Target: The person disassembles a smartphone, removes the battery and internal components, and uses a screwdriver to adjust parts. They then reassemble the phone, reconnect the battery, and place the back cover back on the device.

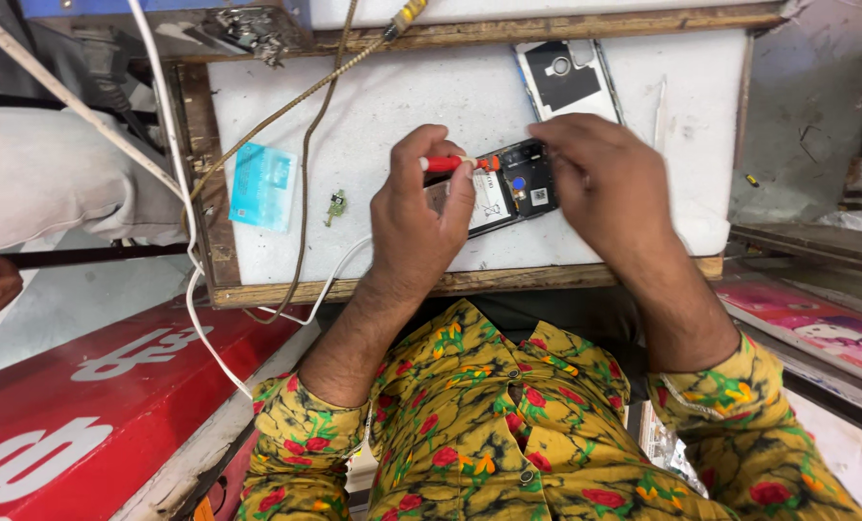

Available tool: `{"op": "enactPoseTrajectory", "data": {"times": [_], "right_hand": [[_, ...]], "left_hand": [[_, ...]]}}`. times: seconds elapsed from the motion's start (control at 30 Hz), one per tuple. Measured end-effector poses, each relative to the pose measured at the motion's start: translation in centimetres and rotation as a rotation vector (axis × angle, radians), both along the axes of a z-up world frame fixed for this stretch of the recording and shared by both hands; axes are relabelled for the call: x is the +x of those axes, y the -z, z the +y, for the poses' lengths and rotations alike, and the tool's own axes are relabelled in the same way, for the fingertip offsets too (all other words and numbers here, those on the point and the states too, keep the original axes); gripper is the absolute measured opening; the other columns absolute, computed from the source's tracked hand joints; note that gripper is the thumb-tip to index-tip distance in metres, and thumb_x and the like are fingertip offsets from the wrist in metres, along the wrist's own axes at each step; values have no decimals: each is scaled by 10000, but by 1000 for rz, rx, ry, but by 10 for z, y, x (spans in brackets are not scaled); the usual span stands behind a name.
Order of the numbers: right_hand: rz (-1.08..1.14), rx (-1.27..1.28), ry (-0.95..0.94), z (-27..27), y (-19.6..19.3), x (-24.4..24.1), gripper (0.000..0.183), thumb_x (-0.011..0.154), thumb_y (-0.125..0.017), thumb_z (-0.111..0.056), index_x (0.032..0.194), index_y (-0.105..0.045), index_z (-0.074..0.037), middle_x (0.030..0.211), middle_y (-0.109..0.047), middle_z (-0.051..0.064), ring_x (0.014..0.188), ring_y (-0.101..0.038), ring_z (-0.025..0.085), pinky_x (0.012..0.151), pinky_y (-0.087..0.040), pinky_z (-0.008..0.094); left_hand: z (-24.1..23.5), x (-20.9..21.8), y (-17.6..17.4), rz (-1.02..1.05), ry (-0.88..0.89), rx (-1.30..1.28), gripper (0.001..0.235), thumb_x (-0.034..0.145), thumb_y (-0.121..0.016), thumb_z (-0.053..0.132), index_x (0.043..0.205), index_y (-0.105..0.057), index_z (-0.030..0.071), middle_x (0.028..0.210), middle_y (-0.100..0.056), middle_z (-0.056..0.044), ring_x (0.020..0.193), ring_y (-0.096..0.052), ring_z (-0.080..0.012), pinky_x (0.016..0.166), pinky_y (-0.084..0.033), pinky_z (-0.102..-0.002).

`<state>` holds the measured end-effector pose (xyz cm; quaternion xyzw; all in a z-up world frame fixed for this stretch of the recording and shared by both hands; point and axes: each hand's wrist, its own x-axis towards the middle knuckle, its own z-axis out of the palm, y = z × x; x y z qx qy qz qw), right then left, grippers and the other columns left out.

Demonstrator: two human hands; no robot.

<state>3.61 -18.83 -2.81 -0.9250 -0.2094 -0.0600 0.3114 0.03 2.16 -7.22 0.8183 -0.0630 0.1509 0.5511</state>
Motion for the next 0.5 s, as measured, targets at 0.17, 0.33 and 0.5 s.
{"op": "enactPoseTrajectory", "data": {"times": [0.17, 0.33, 0.5], "right_hand": [[60, 128, 216, -19, 6, -14, 251, 1025, -689, 37, 1232, -751, -91, 1143, -751, 91, 859, -706, 209, 701, -536, 317], [-128, -16, 226, -27, 20, -28, 190, 985, -800, -13, 1142, -777, -117, 1210, -751, 35, 1115, -626, 248, 948, -501, 363], [-172, -79, 190, -31, 29, -29, 221, 951, -837, -52, 1149, -813, -149, 1298, -712, -2, 1388, -472, 314, 1163, -396, 427]], "left_hand": [[-5, 1, -6, -11, 8, -21, 471, 1028, -687, -2, 1394, -399, 66, 1106, -706, -133, 1026, -768, -228, 904, -646, -332], [-20, 16, -8, -113, 74, 95, 540, 1025, -753, 26, 1436, -405, 72, 1089, -708, -103, 983, -757, -212, 832, -628, -309], [-30, 31, -8, -152, 114, 239, 582, 1023, -773, 51, 1465, -394, 66, 1051, -704, -70, 935, -751, -192, 813, -623, -310]]}}
